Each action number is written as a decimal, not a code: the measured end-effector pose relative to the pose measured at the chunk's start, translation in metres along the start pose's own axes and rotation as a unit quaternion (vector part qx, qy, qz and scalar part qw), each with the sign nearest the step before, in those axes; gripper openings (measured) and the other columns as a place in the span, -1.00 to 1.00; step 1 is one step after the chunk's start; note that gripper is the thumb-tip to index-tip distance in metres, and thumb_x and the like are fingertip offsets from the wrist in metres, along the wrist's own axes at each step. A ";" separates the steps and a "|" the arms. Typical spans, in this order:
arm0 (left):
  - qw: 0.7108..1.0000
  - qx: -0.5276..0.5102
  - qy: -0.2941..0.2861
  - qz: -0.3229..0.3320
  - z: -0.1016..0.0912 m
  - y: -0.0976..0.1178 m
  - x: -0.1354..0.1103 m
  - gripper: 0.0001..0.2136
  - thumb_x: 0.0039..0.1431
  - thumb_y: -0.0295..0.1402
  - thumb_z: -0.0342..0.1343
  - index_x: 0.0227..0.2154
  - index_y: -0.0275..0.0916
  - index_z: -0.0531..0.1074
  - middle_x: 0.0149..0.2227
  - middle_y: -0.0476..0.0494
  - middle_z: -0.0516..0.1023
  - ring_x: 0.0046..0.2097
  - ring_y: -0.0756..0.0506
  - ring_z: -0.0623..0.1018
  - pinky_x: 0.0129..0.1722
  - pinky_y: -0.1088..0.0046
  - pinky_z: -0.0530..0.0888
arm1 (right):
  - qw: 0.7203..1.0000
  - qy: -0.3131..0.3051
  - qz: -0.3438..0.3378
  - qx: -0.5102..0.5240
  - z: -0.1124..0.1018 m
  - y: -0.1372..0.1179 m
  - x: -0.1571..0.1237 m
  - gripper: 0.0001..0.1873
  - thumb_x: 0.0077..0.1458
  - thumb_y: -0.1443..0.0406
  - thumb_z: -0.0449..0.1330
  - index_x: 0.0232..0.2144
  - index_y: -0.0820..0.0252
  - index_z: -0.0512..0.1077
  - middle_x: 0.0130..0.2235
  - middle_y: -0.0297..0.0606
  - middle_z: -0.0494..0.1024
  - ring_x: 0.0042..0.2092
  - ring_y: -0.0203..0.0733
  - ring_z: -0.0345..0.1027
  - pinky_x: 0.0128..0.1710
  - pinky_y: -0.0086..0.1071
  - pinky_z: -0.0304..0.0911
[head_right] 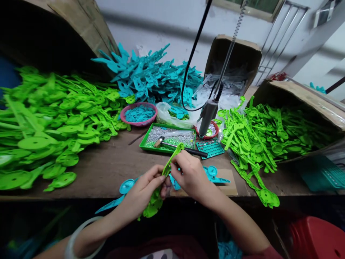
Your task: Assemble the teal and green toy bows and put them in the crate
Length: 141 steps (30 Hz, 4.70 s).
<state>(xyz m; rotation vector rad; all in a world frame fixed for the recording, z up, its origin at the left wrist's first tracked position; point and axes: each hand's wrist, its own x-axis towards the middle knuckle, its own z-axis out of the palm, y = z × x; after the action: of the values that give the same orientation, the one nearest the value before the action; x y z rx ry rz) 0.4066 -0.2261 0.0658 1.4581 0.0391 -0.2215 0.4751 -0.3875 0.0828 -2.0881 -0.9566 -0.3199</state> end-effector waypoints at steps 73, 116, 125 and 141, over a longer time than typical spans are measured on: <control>0.954 -0.265 0.139 -0.030 -0.019 -0.035 0.053 -0.51 0.10 0.22 0.05 -0.40 -0.18 0.26 -0.70 0.23 0.13 -0.74 0.11 0.02 -0.76 0.60 0.10 | 0.837 -0.103 0.372 0.386 0.048 0.006 -0.057 -0.56 0.16 -0.03 0.24 -0.09 0.15 0.35 -0.44 -0.43 0.41 -0.60 -0.41 0.22 -0.66 -0.54 0.07; 0.985 -0.044 0.132 -0.105 -0.201 -0.070 0.004 -0.65 0.22 -0.02 0.16 -0.38 -0.25 0.38 -0.59 -0.10 0.54 -0.54 -0.07 0.57 -0.55 0.51 0.48 | 0.941 -0.287 0.094 0.150 0.109 0.024 -0.012 -0.77 0.38 0.26 0.04 -0.17 0.12 0.51 -0.28 -0.24 0.58 -0.26 -0.21 0.47 -0.27 -0.39 0.32; 0.951 0.206 0.225 -0.047 -0.197 -0.062 0.001 -0.68 0.28 -0.09 0.10 -0.49 -0.20 0.40 -0.63 -0.04 0.45 -0.60 -0.05 0.45 -0.56 0.48 0.39 | 0.949 -0.275 0.060 0.146 0.109 0.025 -0.013 -0.77 0.37 0.28 0.06 -0.10 0.12 0.51 -0.33 -0.26 0.57 -0.31 -0.23 0.46 -0.32 -0.41 0.30; 0.821 0.466 0.090 0.317 -0.177 -0.091 -0.028 -0.87 0.30 -0.49 0.13 -0.13 -0.27 0.50 -0.08 -0.23 0.62 -0.03 -0.14 0.56 0.00 0.25 0.50 | 0.963 -0.261 -0.032 -0.055 0.109 -0.004 -0.022 -0.69 0.40 0.29 -0.06 -0.08 0.20 0.47 -0.37 -0.23 0.45 -0.42 -0.25 0.35 -0.46 -0.40 0.15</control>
<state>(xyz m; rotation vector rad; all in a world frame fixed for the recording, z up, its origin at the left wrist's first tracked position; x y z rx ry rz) 0.3829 -0.0567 -0.0399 2.3697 -0.4629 0.5309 0.4466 -0.3157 0.0033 -2.2958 -1.3378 0.1640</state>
